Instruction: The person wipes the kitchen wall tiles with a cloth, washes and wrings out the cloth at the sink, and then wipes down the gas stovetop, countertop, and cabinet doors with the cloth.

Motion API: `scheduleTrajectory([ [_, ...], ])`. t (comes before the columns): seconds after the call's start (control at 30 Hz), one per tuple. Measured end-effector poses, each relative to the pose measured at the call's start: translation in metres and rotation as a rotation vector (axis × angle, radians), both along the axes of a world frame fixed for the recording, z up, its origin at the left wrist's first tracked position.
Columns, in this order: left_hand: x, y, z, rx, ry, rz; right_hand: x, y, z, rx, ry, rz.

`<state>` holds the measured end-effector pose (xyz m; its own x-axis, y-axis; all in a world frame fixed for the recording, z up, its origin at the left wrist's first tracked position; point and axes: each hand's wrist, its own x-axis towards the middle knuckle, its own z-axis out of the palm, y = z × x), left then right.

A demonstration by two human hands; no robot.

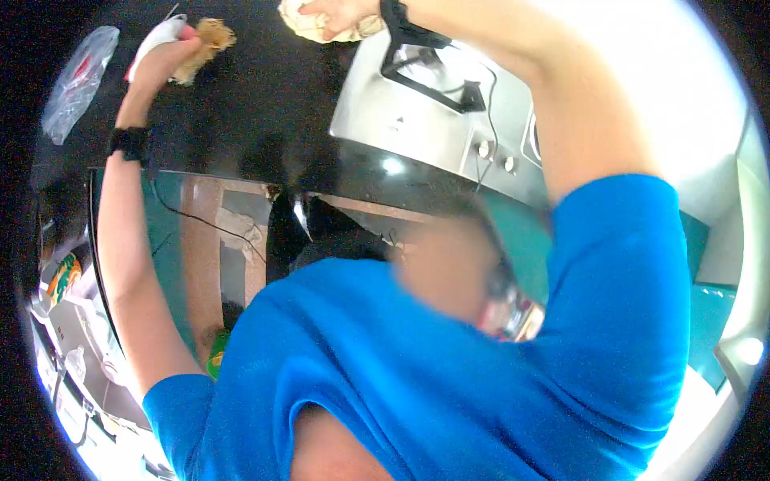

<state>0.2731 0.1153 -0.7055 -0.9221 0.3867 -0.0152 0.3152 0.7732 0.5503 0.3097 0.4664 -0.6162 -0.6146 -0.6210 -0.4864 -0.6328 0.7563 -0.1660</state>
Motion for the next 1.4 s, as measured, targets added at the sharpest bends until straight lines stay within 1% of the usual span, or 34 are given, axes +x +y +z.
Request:
scheduleTrajectory([
  [0.03, 0.005, -0.007, 0.003, 0.059, 0.024, 0.003, 0.010, -0.004, 0.002, 0.012, 0.019, 0.010],
  [0.07, 0.014, -0.008, 0.015, 0.116, 0.047, 0.007, 0.012, -0.014, -0.001, -0.035, -0.036, 0.123],
  [0.1, 0.021, -0.007, 0.027, -0.042, 0.099, 0.043, 0.028, -0.005, 0.001, -0.101, -0.031, -0.012],
  [0.17, 0.033, -0.013, 0.031, 0.049, 0.083, 0.057, 0.049, -0.015, 0.003, -0.058, -0.053, -0.032],
  [0.2, 0.037, -0.014, 0.031, 0.050, 0.086, 0.058, 0.061, -0.020, 0.001, -0.066, -0.060, -0.027],
  [0.23, 0.040, -0.015, 0.032, 0.023, 0.104, 0.074, 0.084, -0.041, 0.027, 0.058, 0.008, -0.010],
  [0.3, 0.053, -0.012, 0.045, -0.004, 0.130, 0.092, 0.087, -0.040, -0.020, 0.029, 0.193, 0.068],
  [0.33, 0.065, -0.010, 0.057, 0.044, 0.073, 0.106, 0.089, -0.048, -0.033, 0.102, 0.181, 0.082],
  [0.37, 0.077, -0.011, 0.066, 0.090, 0.014, 0.117, 0.105, -0.049, -0.033, 0.027, 0.194, -0.012],
  [0.4, 0.087, -0.011, 0.073, 0.089, 0.026, 0.114, 0.117, -0.051, -0.031, 0.027, 0.227, -0.073],
  [0.43, 0.095, -0.013, 0.076, 0.118, 0.105, 0.130, 0.131, -0.055, -0.027, 0.029, 0.262, -0.139],
  [0.47, 0.101, -0.016, 0.080, 0.148, 0.187, 0.147, 0.147, -0.063, -0.020, 0.076, 0.302, -0.156],
  [0.5, 0.106, -0.019, 0.085, 0.151, 0.209, 0.137, 0.162, -0.069, -0.016, 0.123, 0.346, -0.177],
  [0.57, 0.112, -0.022, 0.095, 0.082, 0.122, 0.156, 0.191, -0.064, -0.014, -0.001, 0.409, -0.150],
  [0.6, 0.114, -0.020, 0.097, 0.091, 0.140, 0.135, 0.205, -0.064, -0.006, 0.039, 0.477, -0.124],
  [0.63, 0.113, -0.021, 0.095, 0.139, 0.102, 0.137, 0.213, -0.064, 0.000, 0.083, 0.539, -0.099],
  [0.67, 0.109, -0.024, 0.091, 0.185, 0.064, 0.138, 0.215, -0.062, -0.006, 0.013, 0.500, -0.143],
  [0.7, 0.101, -0.031, 0.084, 0.149, 0.109, 0.123, 0.215, -0.061, -0.017, -0.061, 0.468, -0.187],
  [0.73, 0.103, -0.029, 0.094, 0.057, 0.184, 0.110, 0.216, -0.060, -0.019, -0.174, 0.531, -0.242],
  [0.77, 0.109, -0.031, 0.100, 0.129, 0.116, 0.116, 0.218, -0.064, -0.011, -0.216, 0.515, -0.299],
  [0.8, 0.111, -0.037, 0.101, 0.154, 0.197, 0.088, 0.211, -0.061, -0.012, -0.253, 0.516, -0.317],
  [0.9, 0.123, -0.054, 0.119, 0.169, 0.026, 0.151, 0.194, -0.057, -0.005, -0.289, 0.544, -0.356],
  [0.97, 0.125, -0.070, 0.127, 0.148, 0.070, 0.117, 0.187, -0.049, -0.002, -0.369, 0.388, -0.553],
  [1.0, 0.127, -0.075, 0.127, 0.135, 0.098, 0.083, 0.186, -0.036, -0.005, -0.499, 0.383, -0.622],
  [1.03, 0.126, -0.082, 0.125, 0.144, -0.007, 0.125, 0.180, -0.024, 0.005, -0.449, 0.415, -0.624],
  [1.07, 0.123, -0.088, 0.119, 0.203, -0.063, 0.127, 0.179, -0.011, 0.018, -0.505, 0.367, -0.716],
  [1.1, 0.122, -0.092, 0.114, 0.259, -0.119, 0.137, 0.178, 0.011, 0.024, -0.598, 0.438, -0.679],
  [1.13, 0.124, -0.090, 0.115, 0.254, -0.122, 0.130, 0.181, 0.031, 0.037, -0.588, 0.515, -0.696],
  [1.17, 0.127, -0.089, 0.117, 0.266, -0.114, 0.124, 0.174, 0.063, 0.021, -0.720, 0.561, -0.719],
  [1.2, 0.129, -0.088, 0.118, 0.278, -0.105, 0.120, 0.183, 0.080, 0.038, -0.869, 0.466, -0.806],
  [1.27, 0.130, -0.086, 0.119, 0.266, -0.080, 0.114, 0.190, 0.124, 0.066, -0.834, 0.427, -0.950],
  [1.33, 0.128, -0.084, 0.116, 0.252, -0.055, 0.106, 0.197, 0.146, 0.087, -1.187, 0.479, -0.893],
  [1.37, 0.124, -0.086, 0.111, 0.252, -0.045, 0.085, 0.207, 0.153, 0.106, -1.132, 0.522, -0.940],
  [1.4, 0.121, -0.086, 0.109, 0.252, -0.033, 0.064, 0.215, 0.159, 0.120, -1.111, 0.497, -0.986],
])
